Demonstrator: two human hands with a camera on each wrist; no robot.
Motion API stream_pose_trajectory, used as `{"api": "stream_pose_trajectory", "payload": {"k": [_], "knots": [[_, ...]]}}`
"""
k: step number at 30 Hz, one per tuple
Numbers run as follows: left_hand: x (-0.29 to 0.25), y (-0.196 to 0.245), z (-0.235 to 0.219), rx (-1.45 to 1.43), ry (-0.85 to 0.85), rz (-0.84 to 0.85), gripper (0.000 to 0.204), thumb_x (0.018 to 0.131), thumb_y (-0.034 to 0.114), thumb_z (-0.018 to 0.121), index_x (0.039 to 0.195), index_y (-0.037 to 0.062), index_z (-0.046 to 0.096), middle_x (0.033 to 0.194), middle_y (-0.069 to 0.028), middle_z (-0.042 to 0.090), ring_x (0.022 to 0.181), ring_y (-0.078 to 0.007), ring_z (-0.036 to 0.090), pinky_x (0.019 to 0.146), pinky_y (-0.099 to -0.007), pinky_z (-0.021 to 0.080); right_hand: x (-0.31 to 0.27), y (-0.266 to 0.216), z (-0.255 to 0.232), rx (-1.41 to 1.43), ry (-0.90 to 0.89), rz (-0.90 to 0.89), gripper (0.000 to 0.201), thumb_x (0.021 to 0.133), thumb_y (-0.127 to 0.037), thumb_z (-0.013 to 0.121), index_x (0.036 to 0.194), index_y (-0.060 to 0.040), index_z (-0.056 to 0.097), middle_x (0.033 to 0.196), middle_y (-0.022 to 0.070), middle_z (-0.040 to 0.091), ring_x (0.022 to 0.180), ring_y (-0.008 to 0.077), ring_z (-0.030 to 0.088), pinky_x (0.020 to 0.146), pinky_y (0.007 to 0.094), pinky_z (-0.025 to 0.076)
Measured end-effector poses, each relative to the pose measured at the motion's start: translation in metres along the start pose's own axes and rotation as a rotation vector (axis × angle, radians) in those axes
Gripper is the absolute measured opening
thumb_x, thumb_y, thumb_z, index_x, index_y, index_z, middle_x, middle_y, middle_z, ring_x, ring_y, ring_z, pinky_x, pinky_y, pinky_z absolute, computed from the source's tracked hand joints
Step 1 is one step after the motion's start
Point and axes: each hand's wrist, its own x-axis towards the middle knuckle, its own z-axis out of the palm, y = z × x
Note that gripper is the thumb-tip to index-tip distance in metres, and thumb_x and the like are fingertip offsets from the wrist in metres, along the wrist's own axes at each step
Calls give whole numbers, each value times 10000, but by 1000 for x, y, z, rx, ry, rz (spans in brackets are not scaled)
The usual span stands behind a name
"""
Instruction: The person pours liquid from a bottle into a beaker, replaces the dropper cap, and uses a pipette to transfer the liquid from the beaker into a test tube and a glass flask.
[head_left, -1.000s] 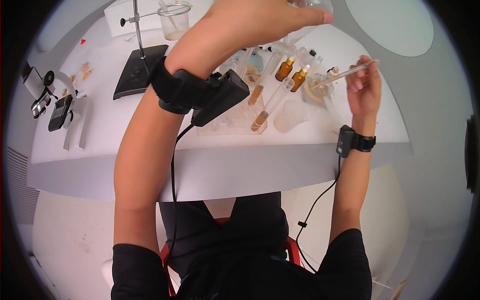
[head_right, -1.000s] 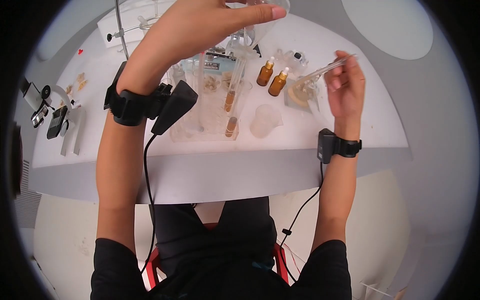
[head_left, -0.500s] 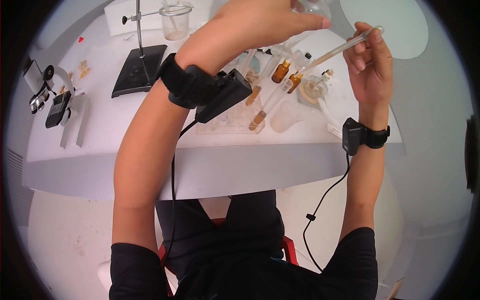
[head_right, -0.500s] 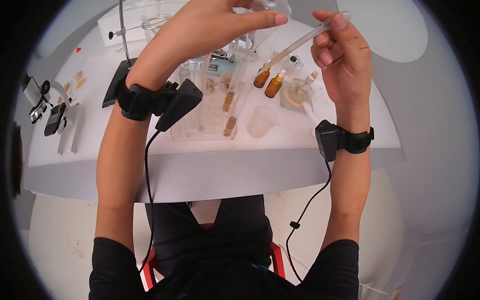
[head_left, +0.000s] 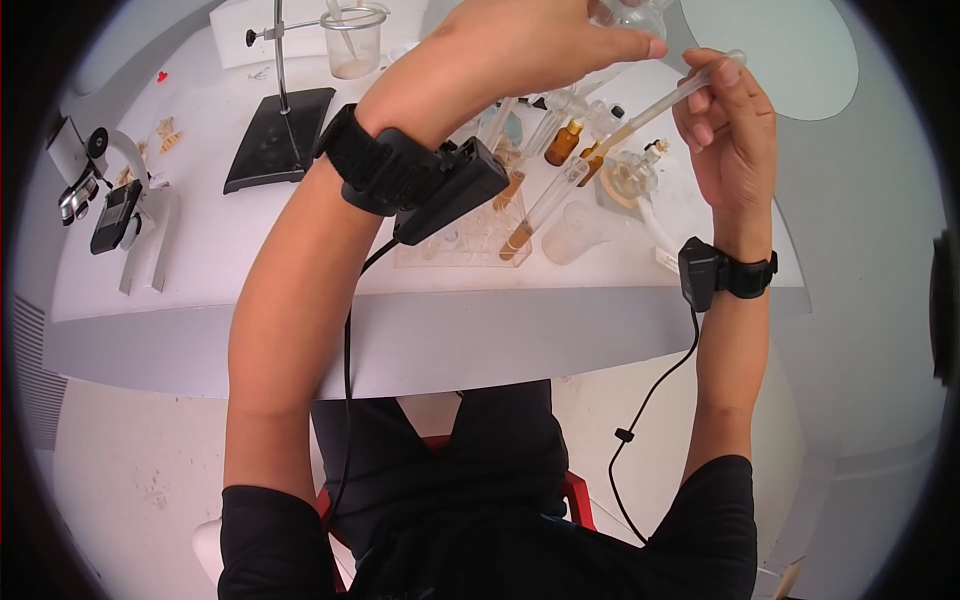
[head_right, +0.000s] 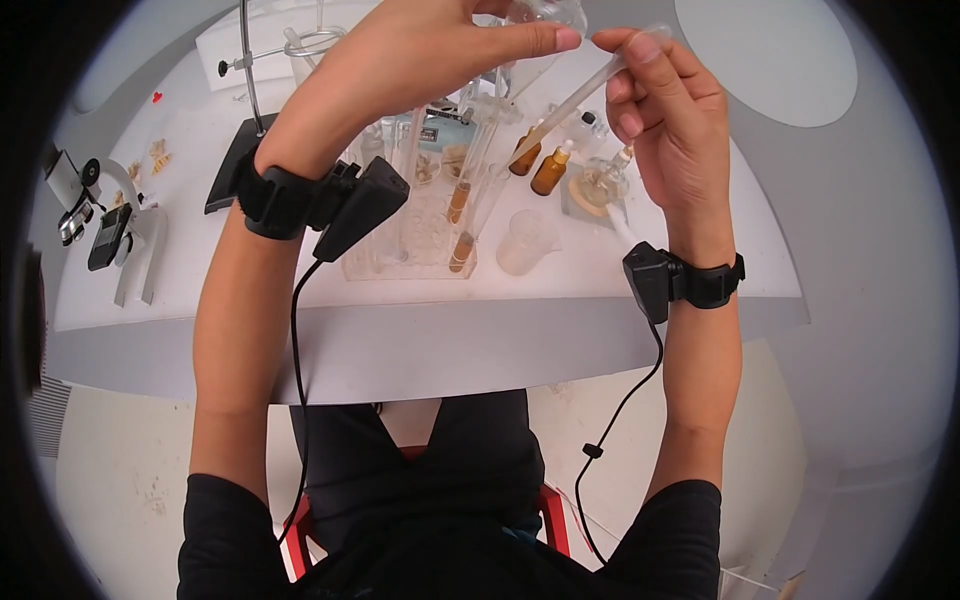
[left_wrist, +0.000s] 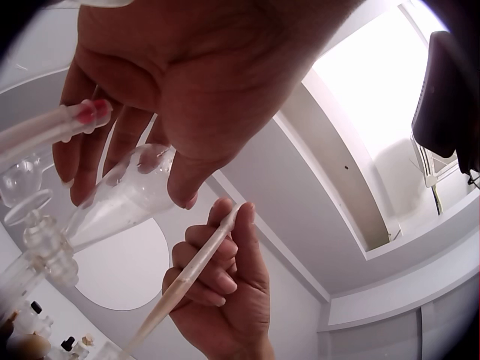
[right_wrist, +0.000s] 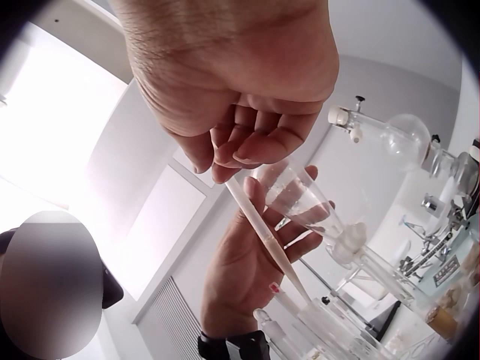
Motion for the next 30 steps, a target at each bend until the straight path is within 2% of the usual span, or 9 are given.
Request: {"api": "stream_pose_trajectory", "payload": {"k": [11, 19, 23, 25, 30], "knots": [[4, -12, 10, -33, 57, 53, 612, 896, 386, 711, 1277, -81, 605, 1178, -290, 670, 1125, -376, 655, 947, -412, 520, -1, 0, -1, -15, 38, 12, 353, 1011, -280, 614, 1145, 37, 691, 739, -2, 613, 559, 54, 462, 544, 200, 380], [1, -3, 1, -31, 1, 9, 607, 900, 376, 708, 1282, -82, 598, 1171, -288, 673, 1120, -375, 657, 942, -409, 520, 3, -3, -7, -7, 59, 5, 398, 1010, -312, 611, 1155, 54, 664, 748, -12, 613, 563, 48, 456, 539, 201, 360], [4, -15, 11, -77, 49, 94, 602, 905, 371, 706, 1284, -82, 595, 1168, -289, 673, 1105, -374, 662, 929, -403, 524, 17, -22, -19, 65, 103, -36, 416, 1015, -318, 597, 1196, 57, 609, 768, -12, 614, 579, 49, 440, 548, 212, 352], [5, -21, 18, -14, 139, 100, 670, 857, 493, 745, 1312, 17, 620, 1153, -239, 688, 935, -282, 728, 742, -348, 577, 30, -38, -27, 92, 111, -69, 419, 1017, -318, 593, 1208, 55, 593, 781, -13, 616, 590, 50, 434, 556, 214, 350], [3, -12, 15, -42, 113, 76, 652, 872, 467, 736, 1320, 9, 611, 1160, -226, 680, 877, -241, 716, 676, -308, 561, 78, -74, -43, 124, 72, -181, 364, 1054, -276, 540, 1239, 33, 587, 798, -20, 597, 618, 49, 401, 570, 205, 337]]}}
